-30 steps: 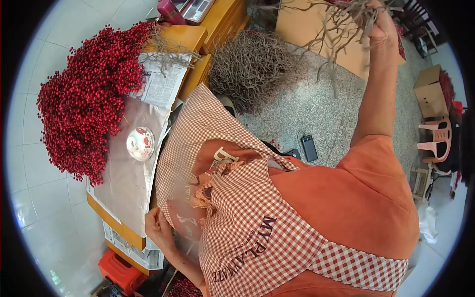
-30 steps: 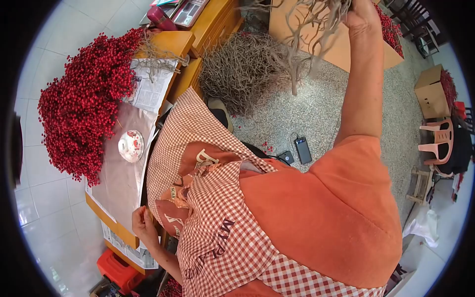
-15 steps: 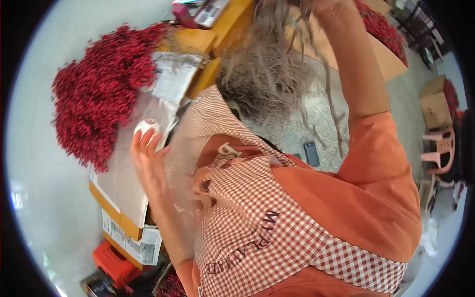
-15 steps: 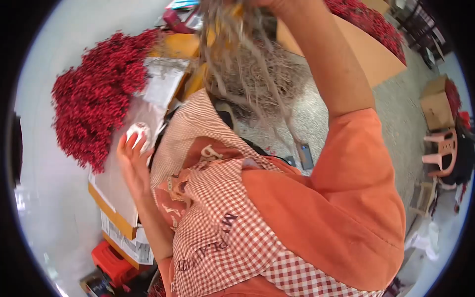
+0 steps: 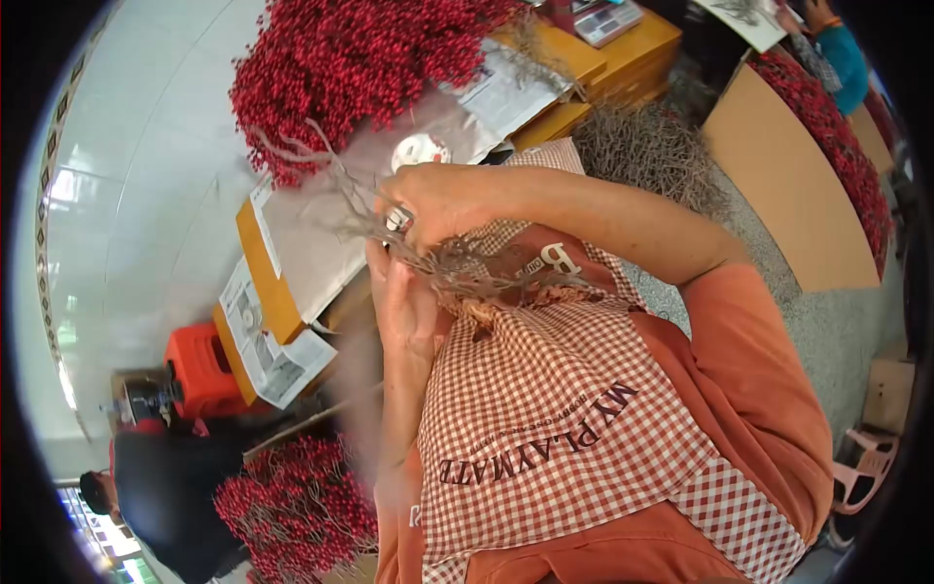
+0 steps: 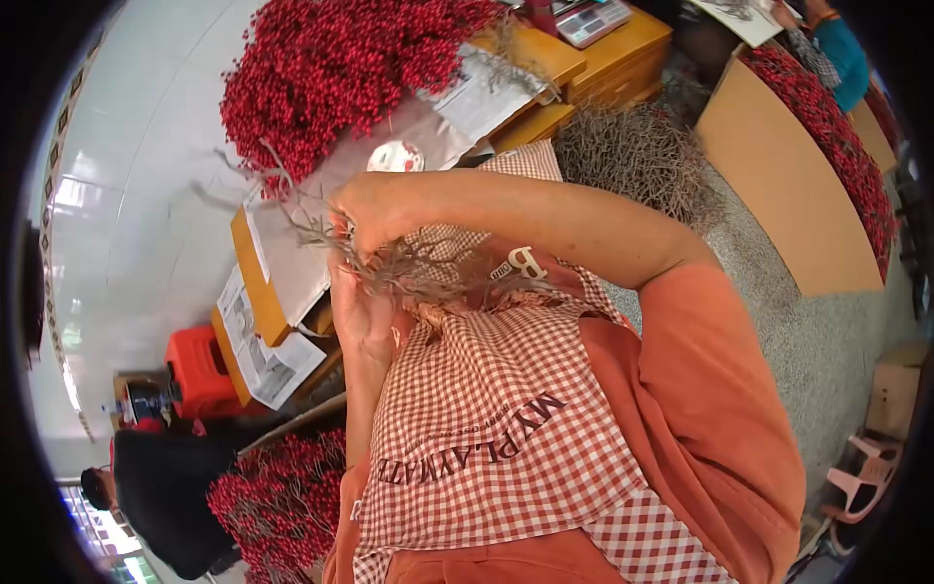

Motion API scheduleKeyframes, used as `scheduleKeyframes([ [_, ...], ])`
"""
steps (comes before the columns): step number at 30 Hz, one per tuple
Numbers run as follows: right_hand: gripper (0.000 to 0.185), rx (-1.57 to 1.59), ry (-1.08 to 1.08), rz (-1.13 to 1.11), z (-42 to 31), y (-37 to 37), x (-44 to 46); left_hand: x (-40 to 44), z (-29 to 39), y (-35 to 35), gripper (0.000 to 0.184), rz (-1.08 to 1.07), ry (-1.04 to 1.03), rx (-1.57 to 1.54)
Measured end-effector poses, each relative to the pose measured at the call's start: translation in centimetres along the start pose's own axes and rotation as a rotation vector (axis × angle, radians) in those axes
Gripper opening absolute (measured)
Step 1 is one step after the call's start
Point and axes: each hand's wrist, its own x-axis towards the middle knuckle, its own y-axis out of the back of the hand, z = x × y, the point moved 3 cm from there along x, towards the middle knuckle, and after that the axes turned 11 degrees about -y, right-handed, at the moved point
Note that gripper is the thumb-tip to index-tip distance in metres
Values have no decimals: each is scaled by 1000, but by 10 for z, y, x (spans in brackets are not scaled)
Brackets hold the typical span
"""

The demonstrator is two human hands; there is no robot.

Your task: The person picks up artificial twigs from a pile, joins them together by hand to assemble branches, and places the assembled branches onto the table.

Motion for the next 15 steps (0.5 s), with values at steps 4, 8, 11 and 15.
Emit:
scheduleKeyframes([
  [4,51,406,-116,-60,11,-9,14,-5,1,45,51,78,91,14],
  [8,47,216,-151,47,-1,-16,22,-19,4,27,63,77,-21,-390],
  [11,53,-10,-114,198,-6,-46,30,-29,1,22,65,238,-45,45],
  [15,68,608,2,-142,-17,-44,28,-27,14,43,53,184,-65,178],
])
